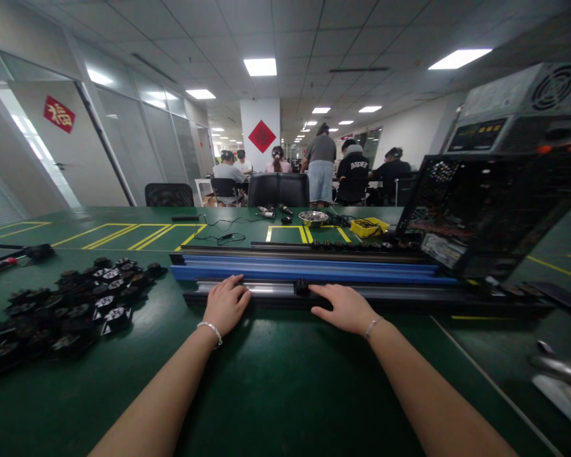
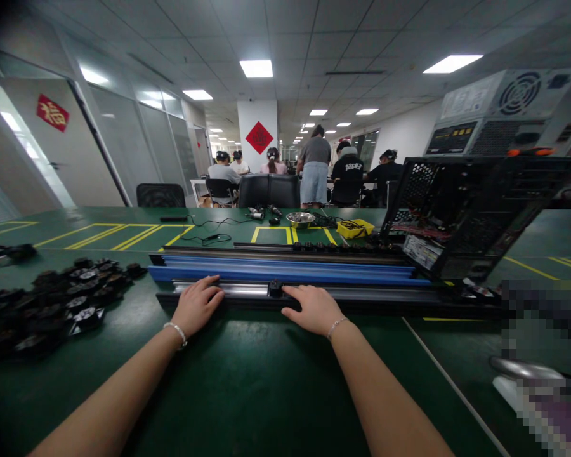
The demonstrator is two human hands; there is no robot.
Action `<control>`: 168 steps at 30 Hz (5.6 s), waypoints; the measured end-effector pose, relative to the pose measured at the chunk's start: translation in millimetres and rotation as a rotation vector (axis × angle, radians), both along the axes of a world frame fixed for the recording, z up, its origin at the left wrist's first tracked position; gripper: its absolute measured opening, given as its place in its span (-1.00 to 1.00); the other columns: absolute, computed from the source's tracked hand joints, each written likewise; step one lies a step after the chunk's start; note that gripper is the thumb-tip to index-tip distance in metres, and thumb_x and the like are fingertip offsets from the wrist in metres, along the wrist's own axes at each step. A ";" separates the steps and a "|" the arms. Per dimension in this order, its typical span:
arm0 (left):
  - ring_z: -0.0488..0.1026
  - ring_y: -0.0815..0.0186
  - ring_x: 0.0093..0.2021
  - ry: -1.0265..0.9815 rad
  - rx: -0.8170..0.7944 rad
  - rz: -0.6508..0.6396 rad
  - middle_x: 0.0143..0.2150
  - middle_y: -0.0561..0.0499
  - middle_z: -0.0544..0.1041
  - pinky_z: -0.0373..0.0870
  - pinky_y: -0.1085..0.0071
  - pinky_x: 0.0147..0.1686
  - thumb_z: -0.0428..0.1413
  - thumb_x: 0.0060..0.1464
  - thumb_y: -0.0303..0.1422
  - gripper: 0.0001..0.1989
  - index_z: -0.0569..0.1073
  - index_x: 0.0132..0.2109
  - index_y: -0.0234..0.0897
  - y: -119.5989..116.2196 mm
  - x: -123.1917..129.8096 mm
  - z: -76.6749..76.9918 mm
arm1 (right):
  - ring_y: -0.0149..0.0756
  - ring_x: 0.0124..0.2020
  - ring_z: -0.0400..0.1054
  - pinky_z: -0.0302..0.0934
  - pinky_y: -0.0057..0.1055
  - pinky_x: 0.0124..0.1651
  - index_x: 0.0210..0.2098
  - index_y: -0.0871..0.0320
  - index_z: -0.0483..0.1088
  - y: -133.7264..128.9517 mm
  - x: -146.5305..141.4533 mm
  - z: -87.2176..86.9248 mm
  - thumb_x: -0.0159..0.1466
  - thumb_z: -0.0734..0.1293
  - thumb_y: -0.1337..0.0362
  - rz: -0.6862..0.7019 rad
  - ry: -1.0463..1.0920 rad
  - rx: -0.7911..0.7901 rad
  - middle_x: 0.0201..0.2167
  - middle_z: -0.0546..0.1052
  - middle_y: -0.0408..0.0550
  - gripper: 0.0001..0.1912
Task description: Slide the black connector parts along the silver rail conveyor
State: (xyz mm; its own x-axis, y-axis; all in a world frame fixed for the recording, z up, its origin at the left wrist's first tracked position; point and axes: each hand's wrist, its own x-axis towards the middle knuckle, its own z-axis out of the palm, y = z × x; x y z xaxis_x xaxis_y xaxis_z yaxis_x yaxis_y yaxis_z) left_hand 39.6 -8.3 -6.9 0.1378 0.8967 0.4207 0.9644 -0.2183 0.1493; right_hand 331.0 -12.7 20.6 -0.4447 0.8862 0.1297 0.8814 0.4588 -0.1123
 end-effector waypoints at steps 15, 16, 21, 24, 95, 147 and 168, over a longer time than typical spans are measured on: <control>0.19 0.21 0.15 -0.031 -0.010 0.008 0.13 0.05 0.33 0.11 0.15 0.09 -0.16 0.12 -0.18 -0.65 0.49 -0.28 -0.11 1.0 1.7 -0.5 | -0.17 -0.10 0.21 -0.03 -0.21 -0.05 0.14 -0.19 0.10 -11.1 -13.5 -10.7 0.16 0.14 -0.03 -0.143 -0.011 0.061 -0.12 0.42 -0.10 -0.46; 0.19 0.21 0.15 -0.027 -0.008 0.008 0.13 0.05 0.33 0.11 0.15 0.09 -0.17 0.12 -0.18 -0.65 0.50 -0.29 -0.12 1.2 1.6 -0.8 | -0.18 -0.09 0.20 -0.04 -0.22 -0.04 0.14 -0.18 0.10 -13.7 -17.1 -13.6 0.15 0.17 0.00 -0.172 -0.007 0.080 -0.13 0.41 -0.10 -0.45; 0.19 0.20 0.15 -0.015 -0.008 0.007 0.14 0.05 0.32 0.11 0.15 0.09 -0.18 0.12 -0.17 -0.62 0.49 -0.35 -0.14 1.6 1.0 -1.9 | -0.18 -0.05 0.16 -0.32 -0.08 0.13 0.03 -0.04 0.25 -24.2 -36.5 -30.6 0.14 0.20 0.18 -0.341 0.056 0.269 -0.10 0.38 -0.04 -0.56; 0.19 0.20 0.15 -0.020 -0.007 0.005 0.14 0.05 0.32 0.11 0.14 0.09 -0.18 0.12 -0.17 -0.63 0.49 -0.32 -0.13 1.4 1.1 -1.7 | -0.18 0.00 0.13 -0.39 -0.06 0.16 0.04 0.03 0.23 -25.4 -41.3 -35.1 0.13 0.18 0.23 -0.299 0.076 0.297 -0.01 0.34 -0.01 -0.55; 0.11 0.03 0.15 0.075 -0.033 0.072 0.21 -0.10 0.19 -0.26 -0.26 0.09 0.00 -0.03 -0.22 -0.46 0.17 0.16 0.04 -37.9 103.9 -3.6 | -0.23 -0.06 0.18 -0.28 -0.17 0.13 -0.01 -0.03 0.25 -24.8 -45.3 -24.3 0.15 0.17 0.24 -0.210 0.113 0.212 -0.13 0.41 -0.07 -0.61; 0.01 0.07 0.24 0.022 0.010 0.199 0.19 -0.04 0.25 -0.23 -0.27 0.09 -0.12 0.06 -0.17 -0.59 0.28 0.09 0.07 -25.5 87.3 -7.7 | -0.26 -0.11 0.19 -0.27 -0.21 0.12 -0.07 -0.02 0.29 -21.0 -43.2 -30.9 0.15 0.19 0.23 -0.185 0.180 0.272 -0.20 0.43 -0.12 -0.67; 0.02 0.15 0.24 -0.016 -0.011 0.214 0.17 0.00 0.28 -0.19 -0.17 0.12 -0.17 0.11 -0.20 -0.62 0.33 0.04 0.10 -26.5 80.7 -0.9 | -0.24 -0.08 0.18 -0.28 -0.19 0.13 -0.04 -0.01 0.28 -22.1 -43.1 -28.3 0.16 0.18 0.24 -0.189 0.161 0.237 -0.16 0.42 -0.08 -0.65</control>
State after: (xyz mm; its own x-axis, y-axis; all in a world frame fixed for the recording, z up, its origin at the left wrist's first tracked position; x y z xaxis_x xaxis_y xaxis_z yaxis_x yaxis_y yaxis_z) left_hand 120.3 -34.8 -7.8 -0.0626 0.9094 0.4112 0.9861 -0.0073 0.1662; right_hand 287.9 -34.8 -7.8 -0.2327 0.8877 0.3972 0.9330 0.3190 -0.1664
